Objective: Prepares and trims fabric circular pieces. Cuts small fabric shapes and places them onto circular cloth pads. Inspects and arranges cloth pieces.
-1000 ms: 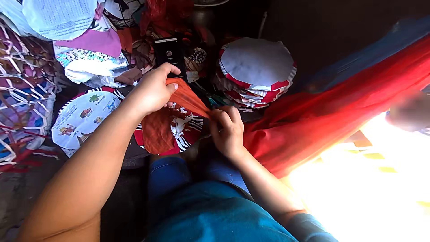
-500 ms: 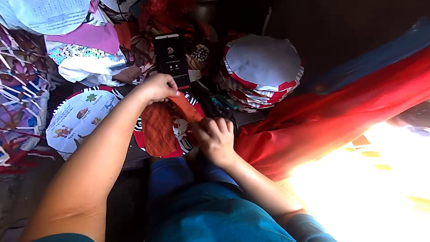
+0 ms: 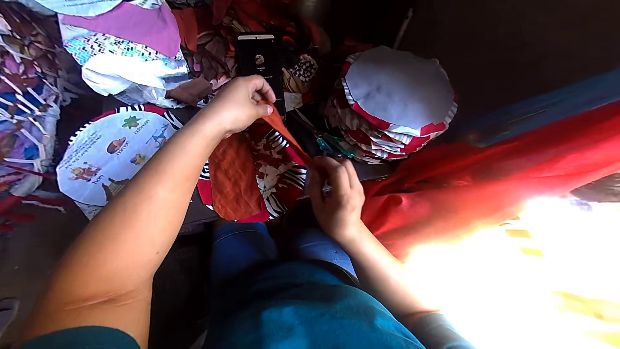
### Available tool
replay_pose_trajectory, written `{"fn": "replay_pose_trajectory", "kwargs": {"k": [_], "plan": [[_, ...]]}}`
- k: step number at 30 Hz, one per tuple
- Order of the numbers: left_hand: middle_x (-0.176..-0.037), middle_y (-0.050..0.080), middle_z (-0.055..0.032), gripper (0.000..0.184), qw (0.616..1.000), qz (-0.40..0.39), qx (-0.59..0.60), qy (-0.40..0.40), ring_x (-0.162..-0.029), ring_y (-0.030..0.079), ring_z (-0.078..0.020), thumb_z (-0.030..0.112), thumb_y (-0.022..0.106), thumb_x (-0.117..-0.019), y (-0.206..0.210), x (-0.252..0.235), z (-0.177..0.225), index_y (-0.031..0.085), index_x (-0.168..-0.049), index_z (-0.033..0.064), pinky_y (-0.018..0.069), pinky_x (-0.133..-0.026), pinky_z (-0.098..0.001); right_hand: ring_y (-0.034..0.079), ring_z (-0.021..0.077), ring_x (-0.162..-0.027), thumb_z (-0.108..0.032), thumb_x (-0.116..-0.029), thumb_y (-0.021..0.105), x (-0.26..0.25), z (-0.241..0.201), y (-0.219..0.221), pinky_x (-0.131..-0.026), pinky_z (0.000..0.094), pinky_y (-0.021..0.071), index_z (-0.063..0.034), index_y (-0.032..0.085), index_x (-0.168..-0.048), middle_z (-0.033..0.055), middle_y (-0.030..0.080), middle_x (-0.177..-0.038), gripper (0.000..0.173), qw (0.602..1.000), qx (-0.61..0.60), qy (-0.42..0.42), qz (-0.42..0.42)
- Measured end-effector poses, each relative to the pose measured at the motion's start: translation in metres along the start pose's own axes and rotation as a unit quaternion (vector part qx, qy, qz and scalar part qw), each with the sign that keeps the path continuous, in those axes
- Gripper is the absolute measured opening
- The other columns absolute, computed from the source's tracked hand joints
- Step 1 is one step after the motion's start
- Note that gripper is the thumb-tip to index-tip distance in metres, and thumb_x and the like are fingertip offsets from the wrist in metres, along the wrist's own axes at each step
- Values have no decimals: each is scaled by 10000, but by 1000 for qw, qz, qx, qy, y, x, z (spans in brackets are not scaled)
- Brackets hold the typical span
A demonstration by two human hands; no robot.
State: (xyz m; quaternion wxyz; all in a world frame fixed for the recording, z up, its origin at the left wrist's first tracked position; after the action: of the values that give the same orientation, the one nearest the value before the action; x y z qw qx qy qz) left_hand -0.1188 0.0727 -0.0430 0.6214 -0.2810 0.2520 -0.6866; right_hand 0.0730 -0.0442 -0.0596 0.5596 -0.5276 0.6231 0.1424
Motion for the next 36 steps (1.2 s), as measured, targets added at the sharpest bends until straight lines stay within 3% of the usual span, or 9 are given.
{"fn": "replay_pose_trajectory", "kwargs": {"k": [3,7,9,17,30,33,36], "plan": [[-1113,641,-147,274,1000,2,-14,8,-954,629,-176,15,641,-979,-1,-4,5,585,-1247,-1,515,-886,-363,661,204,-820,-32,-928,637,-2,-13,-8,-735,270,555,10,669,-991,128,657,-869,82,999,8,-41,15],[-1153,665,-231,330,996,-18,-89,-3,-1054,663,-334,49,699,-955,6,-6,-13,603,-1256,-44,513,-964,-507,673,248,-807,-35,-913,660,17,-28,24,-725,338,567,-7,727,-967,128,677,-862,91,994,-15,-68,-82],[-1148,669,-244,335,992,-21,-127,-7,-1083,653,-370,64,708,-954,7,-5,-23,612,-1251,-56,495,-989,-527,679,253,-802,-30,-920,648,27,-37,41,-718,338,572,-9,731,-974,122,678,-859,101,989,-24,-84,-120],[-1104,677,-242,310,982,-19,-188,10,-1047,656,-395,53,699,-957,11,-2,-29,620,-1237,-53,486,-968,-572,683,265,-797,0,-932,607,36,-52,64,-691,344,565,-1,723,-1032,127,689,-877,153,978,-33,-111,-172],[-1144,650,-263,323,982,-5,-189,-2,-1056,652,-402,60,701,-959,15,3,-35,602,-1238,-72,491,-973,-553,672,257,-794,-13,-923,616,39,-57,63,-681,344,551,-7,730,-1048,112,681,-862,169,971,-29,-133,-195],[-1147,652,-254,328,982,8,-186,3,-1057,654,-397,75,703,-963,13,3,-38,601,-1242,-63,498,-972,-549,676,234,-799,-102,-956,635,37,-53,55,-690,340,557,-24,745,-1040,90,698,-861,159,975,-78,-106,-179],[-1162,646,-260,336,981,29,-193,14,-1070,642,-411,67,702,-959,7,6,-39,605,-1253,-64,488,-975,-561,694,224,-783,-60,-932,606,31,-33,32,-700,343,580,-3,742,-999,104,710,-839,162,982,-120,-56,-134]]}}
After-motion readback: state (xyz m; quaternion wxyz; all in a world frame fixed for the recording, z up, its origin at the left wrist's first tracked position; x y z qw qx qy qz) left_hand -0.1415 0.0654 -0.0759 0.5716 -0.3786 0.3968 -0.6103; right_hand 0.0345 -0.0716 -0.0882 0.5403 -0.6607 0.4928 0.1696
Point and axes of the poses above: each hand's wrist, its own x-axis away from the middle knuckle, its own y-axis out of the palm, z = x × y, the point moved 9 cm from there along -x, towards the middle knuckle
